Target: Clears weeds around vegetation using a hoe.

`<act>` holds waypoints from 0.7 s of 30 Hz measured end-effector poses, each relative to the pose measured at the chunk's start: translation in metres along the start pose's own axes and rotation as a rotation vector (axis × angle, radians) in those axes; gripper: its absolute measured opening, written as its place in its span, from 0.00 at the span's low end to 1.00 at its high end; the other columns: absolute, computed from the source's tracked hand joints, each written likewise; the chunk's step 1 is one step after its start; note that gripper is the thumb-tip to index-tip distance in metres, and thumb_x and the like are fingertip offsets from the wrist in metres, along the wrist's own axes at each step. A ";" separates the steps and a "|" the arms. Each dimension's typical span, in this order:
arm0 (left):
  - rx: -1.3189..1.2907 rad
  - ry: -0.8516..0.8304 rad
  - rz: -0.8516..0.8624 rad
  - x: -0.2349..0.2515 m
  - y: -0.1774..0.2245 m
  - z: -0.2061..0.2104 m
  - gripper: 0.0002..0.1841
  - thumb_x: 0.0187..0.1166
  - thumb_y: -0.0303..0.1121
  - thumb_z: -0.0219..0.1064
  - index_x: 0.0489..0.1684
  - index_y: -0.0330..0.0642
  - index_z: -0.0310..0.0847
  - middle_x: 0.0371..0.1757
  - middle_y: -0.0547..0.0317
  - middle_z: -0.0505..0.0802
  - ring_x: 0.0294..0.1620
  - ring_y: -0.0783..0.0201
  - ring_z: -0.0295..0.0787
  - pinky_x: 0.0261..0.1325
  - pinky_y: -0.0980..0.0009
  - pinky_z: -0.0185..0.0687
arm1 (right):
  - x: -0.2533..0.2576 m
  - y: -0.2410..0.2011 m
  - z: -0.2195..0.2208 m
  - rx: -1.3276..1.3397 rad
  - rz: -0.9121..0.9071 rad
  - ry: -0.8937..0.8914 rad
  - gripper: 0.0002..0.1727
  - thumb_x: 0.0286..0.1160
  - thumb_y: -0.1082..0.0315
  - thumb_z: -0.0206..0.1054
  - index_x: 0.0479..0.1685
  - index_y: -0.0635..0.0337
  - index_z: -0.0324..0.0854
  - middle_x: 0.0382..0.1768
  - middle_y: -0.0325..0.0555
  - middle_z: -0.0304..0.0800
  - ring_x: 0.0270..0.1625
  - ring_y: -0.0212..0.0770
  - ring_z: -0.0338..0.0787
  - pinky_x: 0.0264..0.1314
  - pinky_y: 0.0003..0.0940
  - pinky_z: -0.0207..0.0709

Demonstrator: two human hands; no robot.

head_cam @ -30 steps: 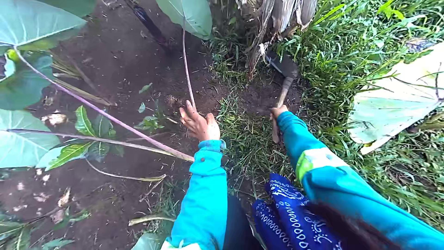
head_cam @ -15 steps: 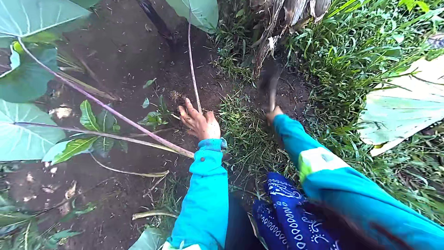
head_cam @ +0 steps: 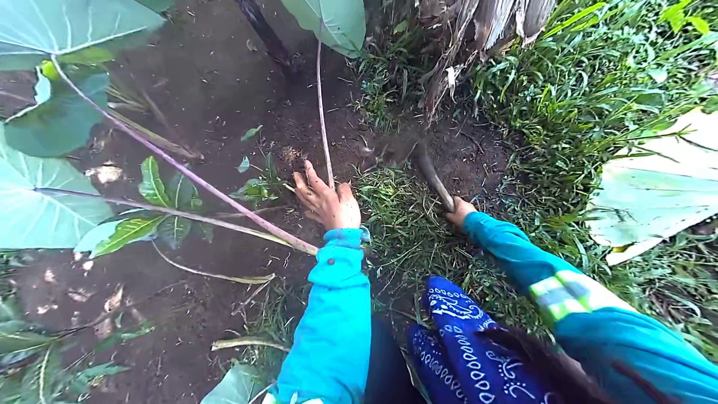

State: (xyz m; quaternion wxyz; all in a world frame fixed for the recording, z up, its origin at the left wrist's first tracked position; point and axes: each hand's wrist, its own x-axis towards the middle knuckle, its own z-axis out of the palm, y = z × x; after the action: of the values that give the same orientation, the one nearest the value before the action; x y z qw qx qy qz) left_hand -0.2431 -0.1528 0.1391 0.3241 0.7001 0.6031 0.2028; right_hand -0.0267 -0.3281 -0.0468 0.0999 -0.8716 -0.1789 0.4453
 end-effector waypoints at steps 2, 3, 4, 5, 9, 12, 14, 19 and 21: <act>-0.022 0.005 -0.004 -0.001 -0.004 0.004 0.41 0.81 0.34 0.57 0.97 0.50 0.42 0.97 0.40 0.42 0.95 0.33 0.39 0.77 0.19 0.45 | 0.000 0.022 0.001 0.039 -0.042 0.094 0.32 0.77 0.67 0.70 0.80 0.69 0.68 0.59 0.77 0.86 0.61 0.75 0.88 0.62 0.75 0.77; -0.027 0.002 -0.007 -0.003 -0.004 0.004 0.41 0.81 0.34 0.58 0.98 0.51 0.41 0.97 0.40 0.42 0.95 0.33 0.39 0.76 0.19 0.46 | 0.004 0.016 -0.005 0.157 -0.034 0.161 0.31 0.77 0.69 0.70 0.79 0.69 0.68 0.56 0.77 0.87 0.56 0.75 0.89 0.58 0.74 0.79; -0.020 -0.006 -0.019 -0.005 -0.003 0.001 0.42 0.82 0.34 0.58 0.98 0.52 0.40 0.97 0.42 0.40 0.95 0.33 0.40 0.76 0.19 0.48 | 0.008 -0.001 -0.013 0.291 -0.013 0.208 0.30 0.78 0.69 0.68 0.79 0.69 0.66 0.54 0.76 0.86 0.51 0.72 0.90 0.53 0.70 0.82; 0.007 -0.027 -0.040 -0.008 0.000 -0.004 0.42 0.83 0.36 0.57 0.98 0.56 0.37 0.98 0.44 0.38 0.95 0.34 0.41 0.76 0.20 0.52 | 0.012 -0.027 -0.023 0.397 0.016 0.221 0.31 0.80 0.67 0.65 0.81 0.67 0.63 0.54 0.72 0.85 0.48 0.67 0.90 0.51 0.64 0.83; 0.017 -0.033 -0.044 -0.009 0.000 -0.001 0.42 0.82 0.35 0.56 0.98 0.55 0.38 0.98 0.44 0.37 0.94 0.32 0.41 0.74 0.17 0.50 | 0.017 -0.019 -0.008 0.285 0.008 0.262 0.34 0.76 0.70 0.69 0.81 0.74 0.64 0.63 0.79 0.82 0.60 0.72 0.88 0.62 0.69 0.80; 0.033 -0.026 -0.041 -0.007 -0.001 0.000 0.41 0.81 0.35 0.56 0.98 0.55 0.40 0.98 0.45 0.37 0.95 0.34 0.41 0.75 0.19 0.52 | -0.013 0.044 -0.023 0.048 -0.015 0.078 0.34 0.83 0.67 0.66 0.86 0.70 0.60 0.67 0.80 0.80 0.68 0.75 0.84 0.71 0.71 0.73; 0.016 -0.052 -0.048 -0.013 0.000 0.000 0.42 0.82 0.35 0.56 0.98 0.57 0.38 0.98 0.47 0.36 0.95 0.35 0.40 0.77 0.20 0.50 | -0.001 0.070 -0.026 0.172 -0.050 0.187 0.31 0.81 0.68 0.68 0.81 0.70 0.65 0.55 0.80 0.85 0.52 0.74 0.90 0.55 0.71 0.81; 0.033 -0.074 -0.056 -0.015 0.002 0.004 0.42 0.82 0.34 0.55 0.99 0.57 0.37 0.98 0.47 0.37 0.95 0.36 0.41 0.77 0.21 0.51 | -0.018 -0.067 -0.065 0.527 0.286 -0.022 0.32 0.88 0.71 0.56 0.90 0.61 0.52 0.75 0.62 0.75 0.68 0.57 0.84 0.72 0.53 0.77; 0.037 -0.076 -0.051 -0.013 0.002 0.005 0.42 0.83 0.36 0.56 0.99 0.58 0.37 0.98 0.47 0.36 0.95 0.35 0.43 0.76 0.22 0.54 | 0.011 -0.039 -0.017 0.390 0.149 0.150 0.34 0.78 0.73 0.68 0.83 0.71 0.62 0.66 0.75 0.81 0.58 0.68 0.90 0.60 0.64 0.83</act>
State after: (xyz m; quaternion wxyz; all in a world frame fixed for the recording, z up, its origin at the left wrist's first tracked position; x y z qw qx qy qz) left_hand -0.2411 -0.1669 0.1386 0.3386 0.6977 0.6116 0.1568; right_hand -0.0156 -0.2886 -0.0316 0.2464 -0.8773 -0.0165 0.4115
